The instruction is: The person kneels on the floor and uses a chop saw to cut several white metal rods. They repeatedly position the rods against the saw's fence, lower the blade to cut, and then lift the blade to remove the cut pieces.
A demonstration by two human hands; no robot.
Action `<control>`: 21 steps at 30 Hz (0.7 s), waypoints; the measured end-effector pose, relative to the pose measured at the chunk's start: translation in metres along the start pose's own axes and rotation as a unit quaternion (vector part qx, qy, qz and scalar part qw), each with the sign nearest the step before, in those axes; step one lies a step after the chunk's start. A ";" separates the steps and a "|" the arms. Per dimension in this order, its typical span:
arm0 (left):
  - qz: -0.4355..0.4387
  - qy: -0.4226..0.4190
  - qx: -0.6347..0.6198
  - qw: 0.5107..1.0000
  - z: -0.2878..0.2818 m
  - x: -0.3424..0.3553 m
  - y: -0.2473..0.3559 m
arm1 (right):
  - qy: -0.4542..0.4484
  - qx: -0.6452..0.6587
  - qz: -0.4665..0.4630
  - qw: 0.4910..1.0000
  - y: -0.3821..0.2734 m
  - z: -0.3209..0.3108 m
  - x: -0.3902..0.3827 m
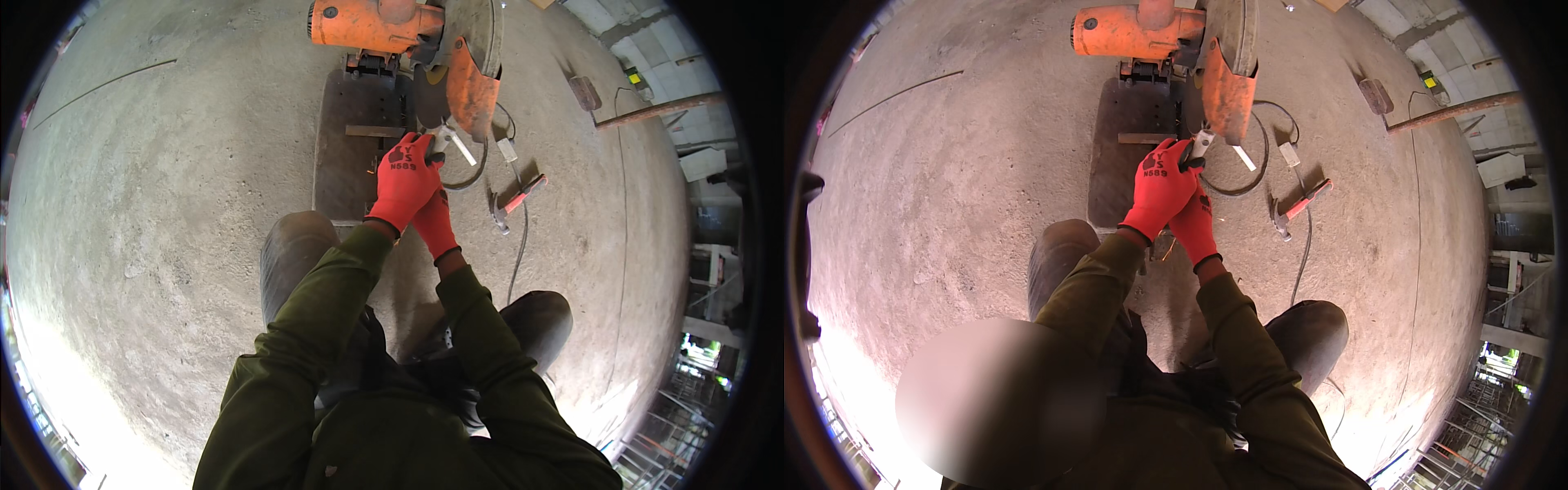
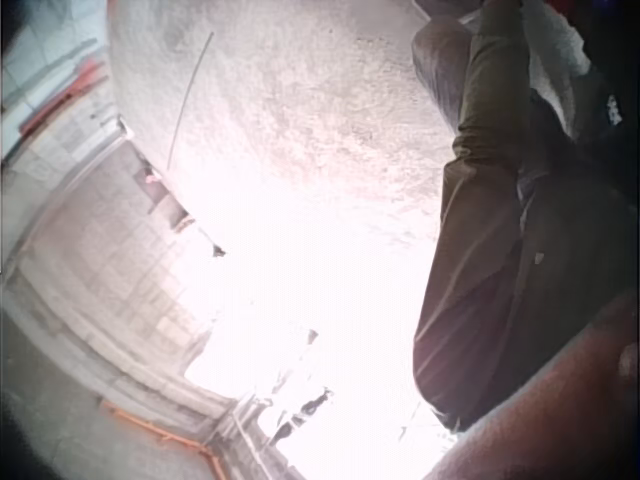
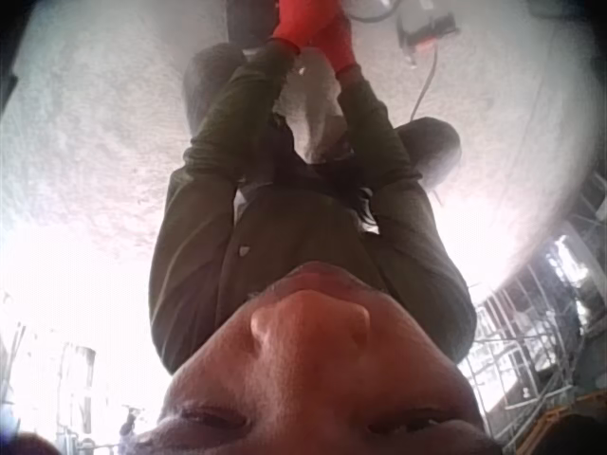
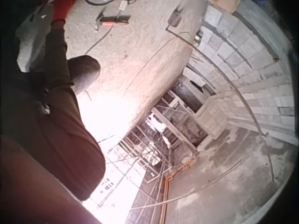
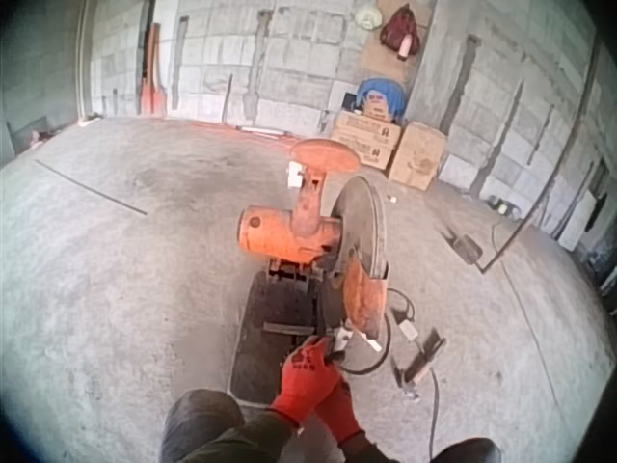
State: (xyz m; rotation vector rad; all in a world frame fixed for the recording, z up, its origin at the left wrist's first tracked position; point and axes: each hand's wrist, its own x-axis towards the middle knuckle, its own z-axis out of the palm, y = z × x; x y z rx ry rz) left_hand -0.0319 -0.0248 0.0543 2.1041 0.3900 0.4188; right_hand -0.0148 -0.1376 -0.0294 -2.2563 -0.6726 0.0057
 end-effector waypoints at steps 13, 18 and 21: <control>0.002 -0.021 0.066 0.998 -0.009 -0.005 0.006 | -0.041 0.033 0.001 0.999 0.037 0.039 -0.012; 0.006 -0.038 0.082 0.996 -0.010 -0.002 0.011 | -0.059 0.035 0.025 0.997 0.037 0.038 -0.014; 0.003 -0.037 0.078 0.996 -0.015 -0.003 0.006 | -0.153 -0.059 0.049 0.985 0.011 0.025 -0.008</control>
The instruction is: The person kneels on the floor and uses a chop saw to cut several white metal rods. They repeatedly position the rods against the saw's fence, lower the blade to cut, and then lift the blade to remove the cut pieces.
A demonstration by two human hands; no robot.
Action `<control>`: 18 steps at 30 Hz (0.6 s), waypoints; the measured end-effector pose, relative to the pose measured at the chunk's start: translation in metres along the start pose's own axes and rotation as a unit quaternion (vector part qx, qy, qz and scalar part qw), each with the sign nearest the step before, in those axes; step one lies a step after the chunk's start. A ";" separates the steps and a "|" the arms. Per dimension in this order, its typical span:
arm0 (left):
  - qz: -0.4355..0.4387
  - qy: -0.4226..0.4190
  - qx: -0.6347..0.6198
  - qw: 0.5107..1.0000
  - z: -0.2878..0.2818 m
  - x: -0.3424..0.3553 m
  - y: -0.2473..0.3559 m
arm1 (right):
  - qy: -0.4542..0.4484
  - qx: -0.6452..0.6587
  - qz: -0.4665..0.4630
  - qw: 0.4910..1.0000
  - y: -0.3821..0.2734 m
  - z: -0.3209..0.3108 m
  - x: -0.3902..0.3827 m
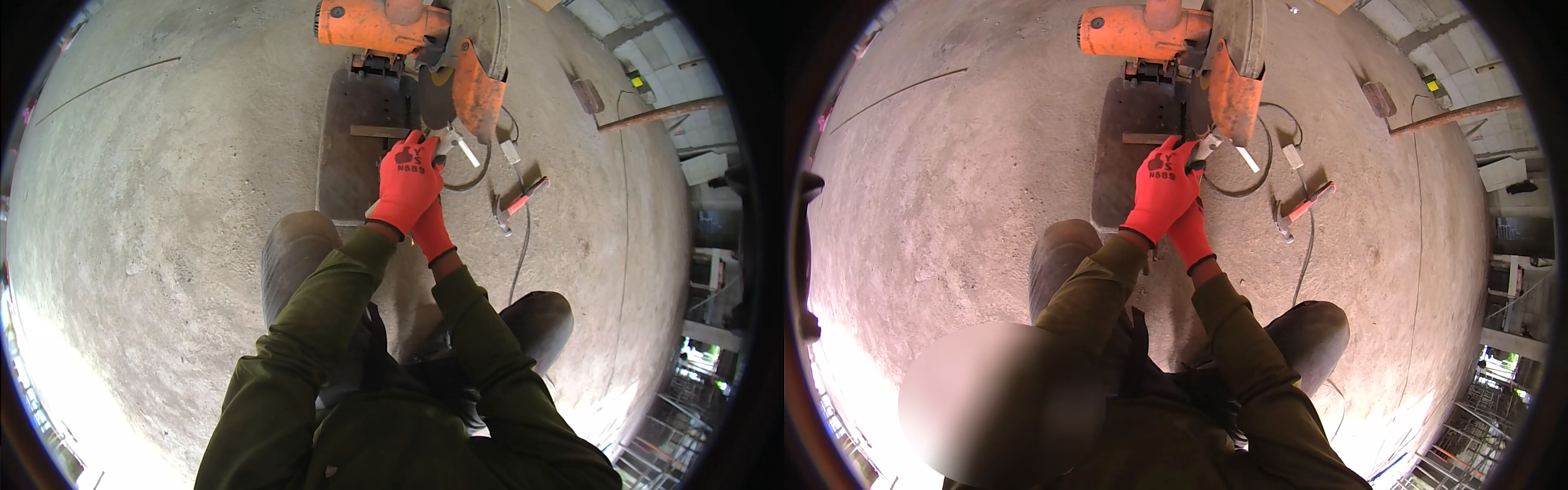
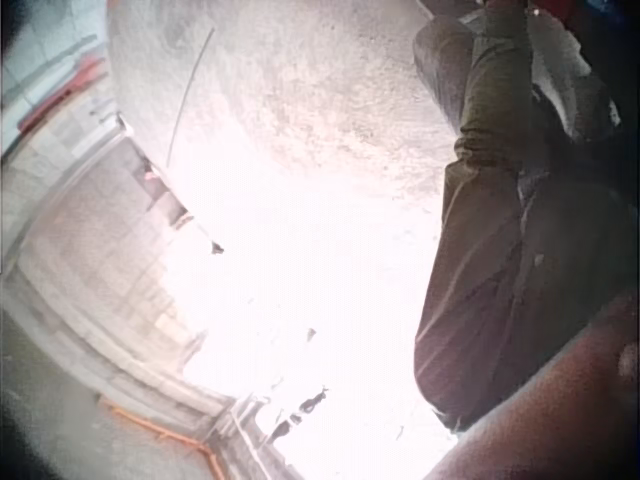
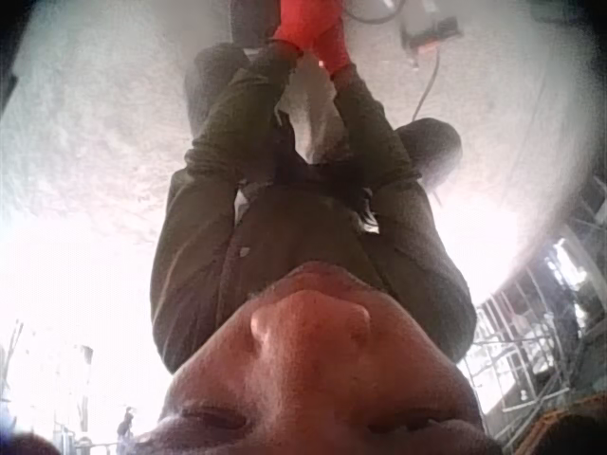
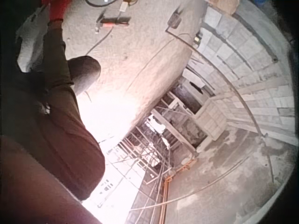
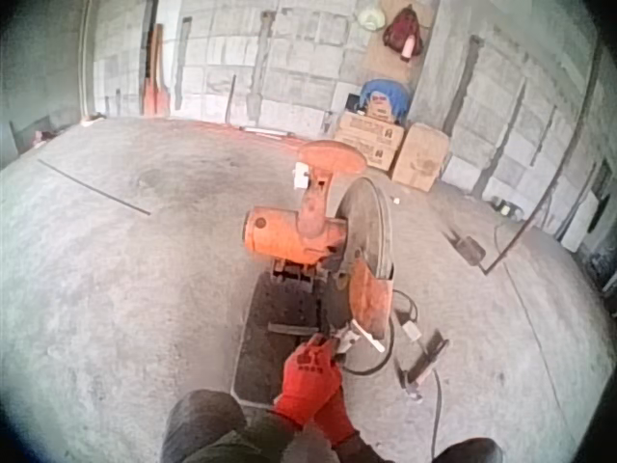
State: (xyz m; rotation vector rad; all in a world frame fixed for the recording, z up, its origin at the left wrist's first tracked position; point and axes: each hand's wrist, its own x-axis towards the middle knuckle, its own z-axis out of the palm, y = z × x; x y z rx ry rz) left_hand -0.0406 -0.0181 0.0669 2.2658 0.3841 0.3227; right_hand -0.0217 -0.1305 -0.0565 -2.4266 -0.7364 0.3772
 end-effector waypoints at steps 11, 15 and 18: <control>0.002 0.017 -0.031 0.999 0.003 -0.008 -0.009 | 0.074 0.017 -0.004 0.997 -0.027 -0.011 -0.009; -0.021 0.003 -0.093 0.995 -0.009 -0.002 -0.015 | 0.188 0.132 0.038 0.973 -0.051 -0.023 -0.017; -0.043 -0.016 -0.200 0.979 -0.024 -0.003 -0.015 | 0.192 0.059 0.072 0.977 -0.049 -0.030 -0.017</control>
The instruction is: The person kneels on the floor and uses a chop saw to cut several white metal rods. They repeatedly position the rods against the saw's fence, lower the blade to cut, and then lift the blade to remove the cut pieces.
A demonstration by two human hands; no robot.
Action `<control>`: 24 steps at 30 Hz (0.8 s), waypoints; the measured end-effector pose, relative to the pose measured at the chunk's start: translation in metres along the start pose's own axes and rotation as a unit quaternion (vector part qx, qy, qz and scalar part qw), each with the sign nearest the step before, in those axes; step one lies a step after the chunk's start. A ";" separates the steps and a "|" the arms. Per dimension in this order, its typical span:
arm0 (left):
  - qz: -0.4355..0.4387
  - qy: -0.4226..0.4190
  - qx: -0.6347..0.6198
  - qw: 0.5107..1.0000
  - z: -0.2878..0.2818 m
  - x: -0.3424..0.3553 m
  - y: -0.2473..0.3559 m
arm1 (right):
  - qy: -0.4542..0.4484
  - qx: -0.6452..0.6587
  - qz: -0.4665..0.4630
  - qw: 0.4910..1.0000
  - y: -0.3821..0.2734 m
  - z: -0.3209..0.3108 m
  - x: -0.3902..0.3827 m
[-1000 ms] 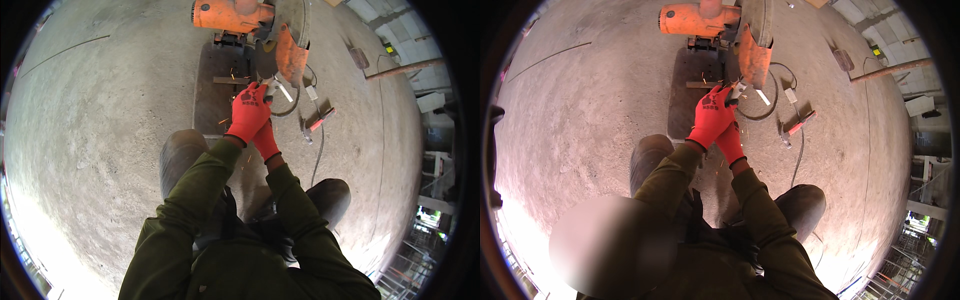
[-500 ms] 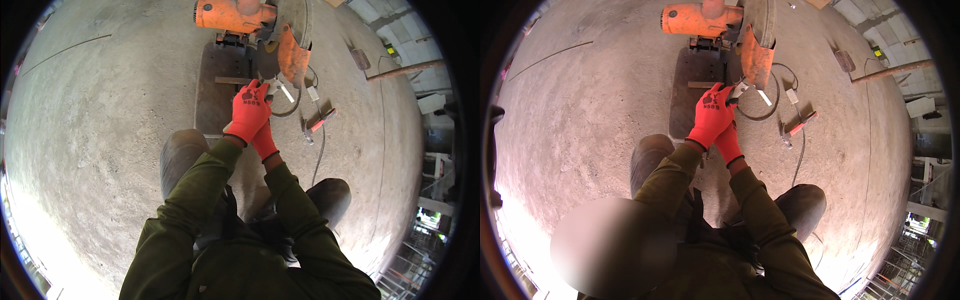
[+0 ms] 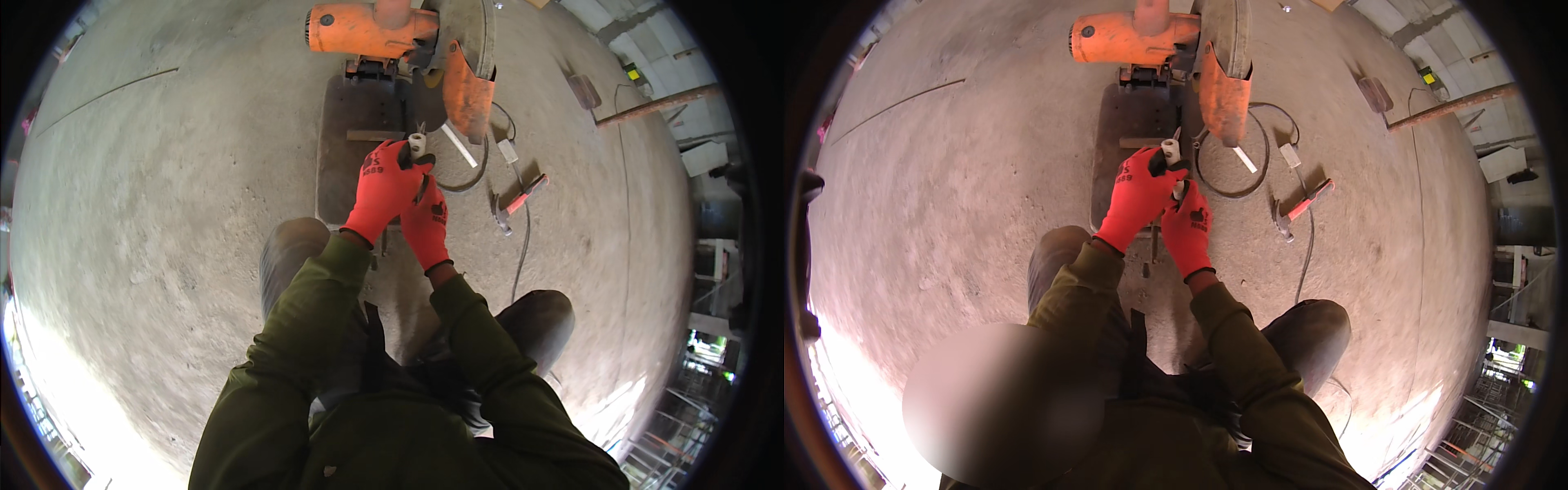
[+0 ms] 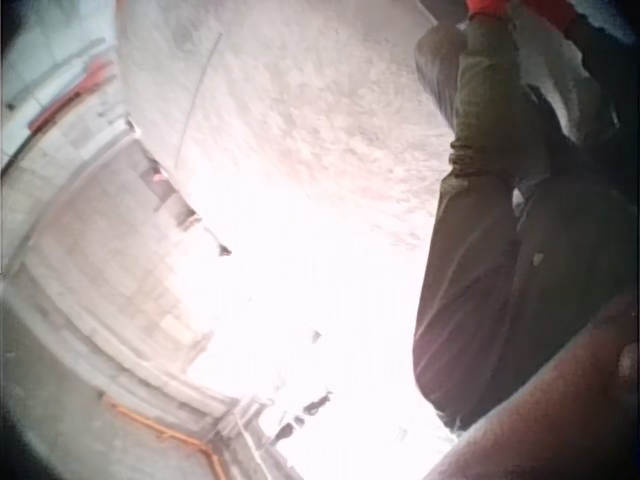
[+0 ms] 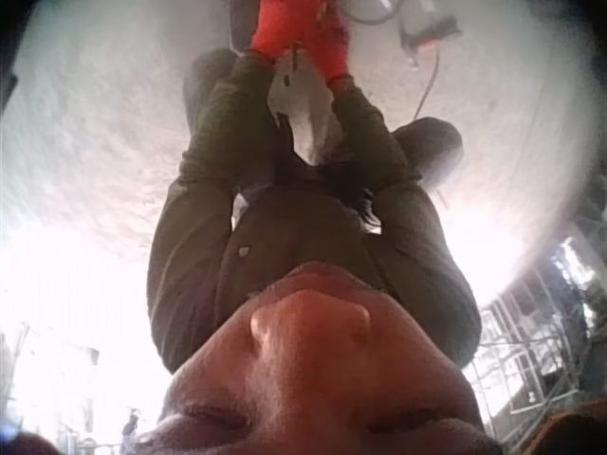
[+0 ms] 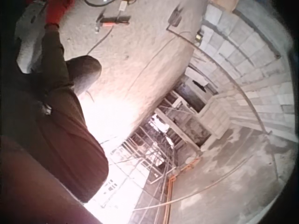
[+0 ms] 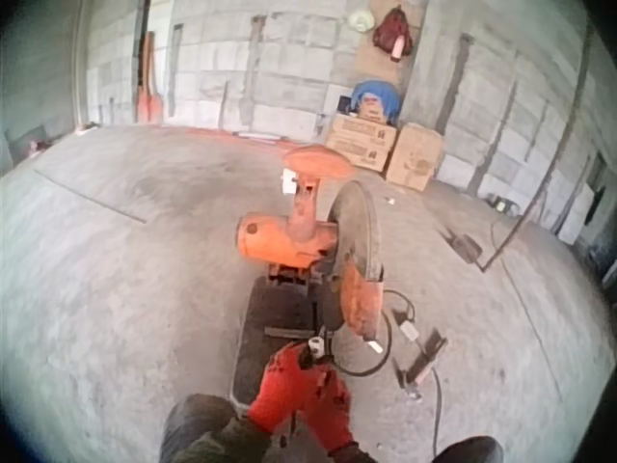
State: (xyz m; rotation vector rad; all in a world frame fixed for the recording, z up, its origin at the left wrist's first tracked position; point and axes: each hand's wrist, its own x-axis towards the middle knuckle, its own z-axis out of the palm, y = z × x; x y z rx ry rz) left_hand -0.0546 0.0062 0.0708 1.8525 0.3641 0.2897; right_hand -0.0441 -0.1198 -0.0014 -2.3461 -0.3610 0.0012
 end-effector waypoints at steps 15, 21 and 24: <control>-0.090 0.008 -0.210 0.974 -0.012 0.007 0.002 | 0.118 -0.087 -0.082 0.986 0.012 -0.021 0.009; -0.082 0.015 -0.183 0.980 -0.015 0.012 -0.010 | 0.150 -0.075 -0.113 0.979 0.014 -0.025 0.011; -0.100 -0.029 -0.241 0.965 -0.016 0.019 -0.031 | 0.166 -0.090 -0.127 0.974 0.011 -0.028 0.011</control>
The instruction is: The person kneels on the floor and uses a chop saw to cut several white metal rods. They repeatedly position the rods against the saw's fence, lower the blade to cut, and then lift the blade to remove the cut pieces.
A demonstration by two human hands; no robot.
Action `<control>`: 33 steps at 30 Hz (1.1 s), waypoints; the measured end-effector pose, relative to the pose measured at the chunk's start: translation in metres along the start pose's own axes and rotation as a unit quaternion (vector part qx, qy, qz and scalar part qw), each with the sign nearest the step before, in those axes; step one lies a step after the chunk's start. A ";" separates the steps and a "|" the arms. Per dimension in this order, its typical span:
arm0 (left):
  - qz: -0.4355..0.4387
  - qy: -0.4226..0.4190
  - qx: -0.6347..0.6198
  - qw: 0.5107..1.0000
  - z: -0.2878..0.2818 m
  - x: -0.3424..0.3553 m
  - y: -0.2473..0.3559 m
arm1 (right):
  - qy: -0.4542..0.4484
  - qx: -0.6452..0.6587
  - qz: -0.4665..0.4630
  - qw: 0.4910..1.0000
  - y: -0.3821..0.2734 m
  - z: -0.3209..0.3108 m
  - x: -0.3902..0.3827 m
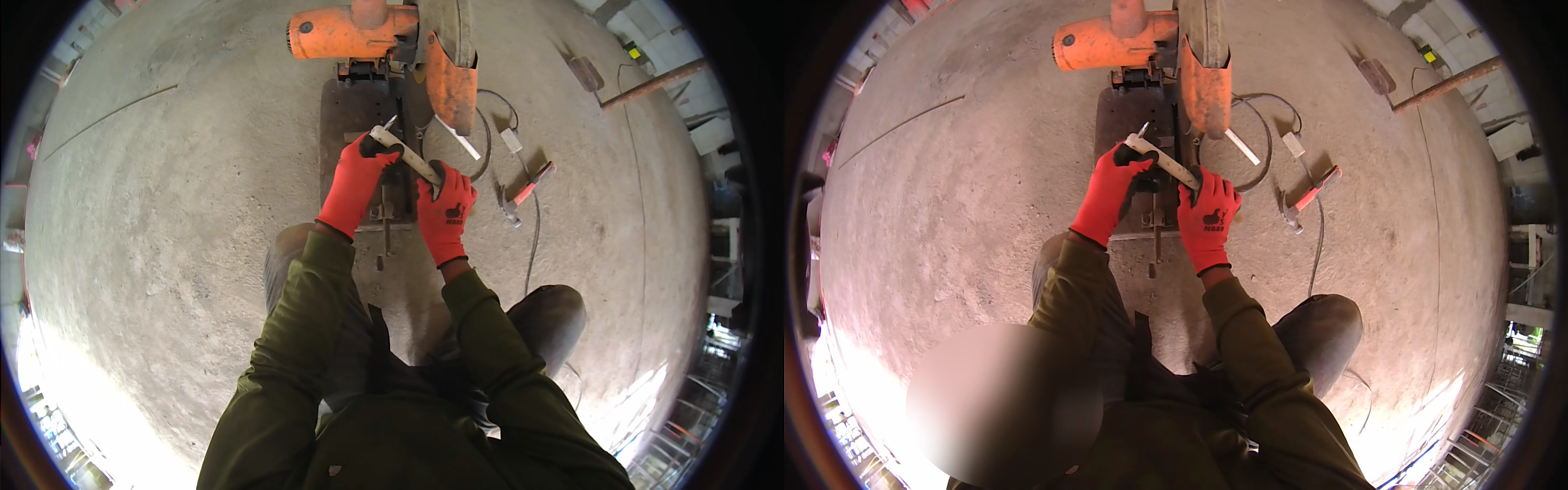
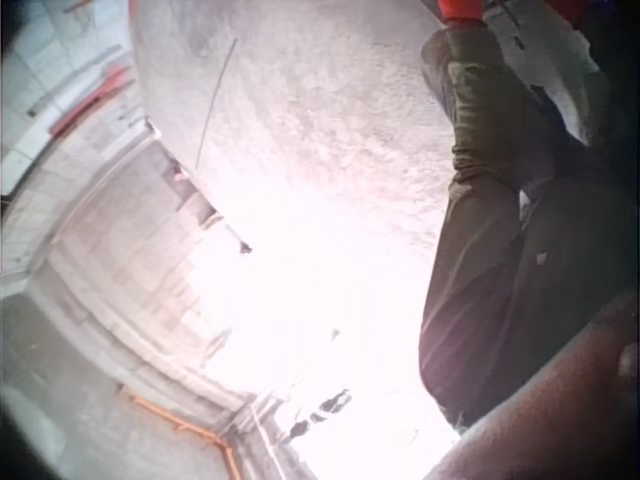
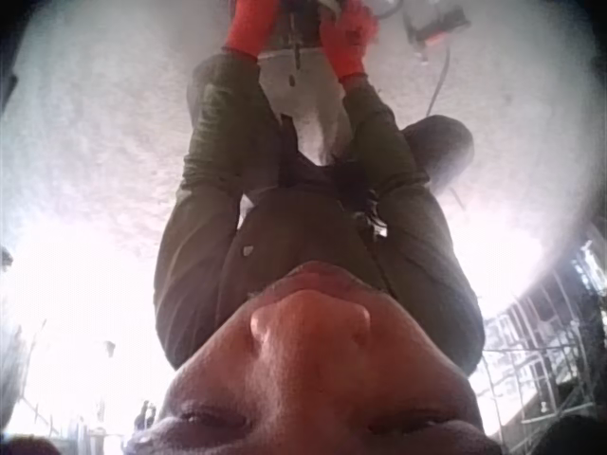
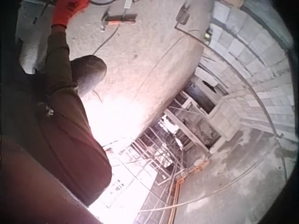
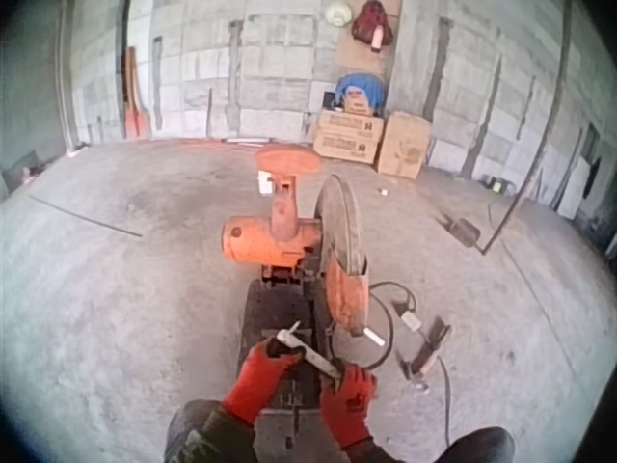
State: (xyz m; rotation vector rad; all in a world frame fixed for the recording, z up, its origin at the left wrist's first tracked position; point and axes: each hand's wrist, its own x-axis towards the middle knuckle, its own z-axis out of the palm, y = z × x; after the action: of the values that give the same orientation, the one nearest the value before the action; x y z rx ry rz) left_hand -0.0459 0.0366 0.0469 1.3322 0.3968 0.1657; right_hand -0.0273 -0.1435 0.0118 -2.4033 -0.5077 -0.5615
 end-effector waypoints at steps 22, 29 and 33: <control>0.102 0.112 0.156 0.976 0.040 0.005 -0.008 | -0.120 0.118 0.097 0.981 0.018 0.023 -0.013; 0.153 0.153 0.276 0.937 0.064 -0.006 -0.005 | -0.210 0.182 0.163 0.947 0.011 0.022 -0.015; 0.167 0.128 0.345 0.915 0.068 -0.012 -0.003 | -0.170 0.219 0.076 0.958 0.011 0.028 -0.020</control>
State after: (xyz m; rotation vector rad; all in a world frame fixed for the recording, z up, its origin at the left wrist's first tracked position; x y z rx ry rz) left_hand -0.0317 -0.0303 0.0584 2.0886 0.4676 0.5262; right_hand -0.0307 -0.1382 -0.0240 -2.0866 -0.5205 0.0400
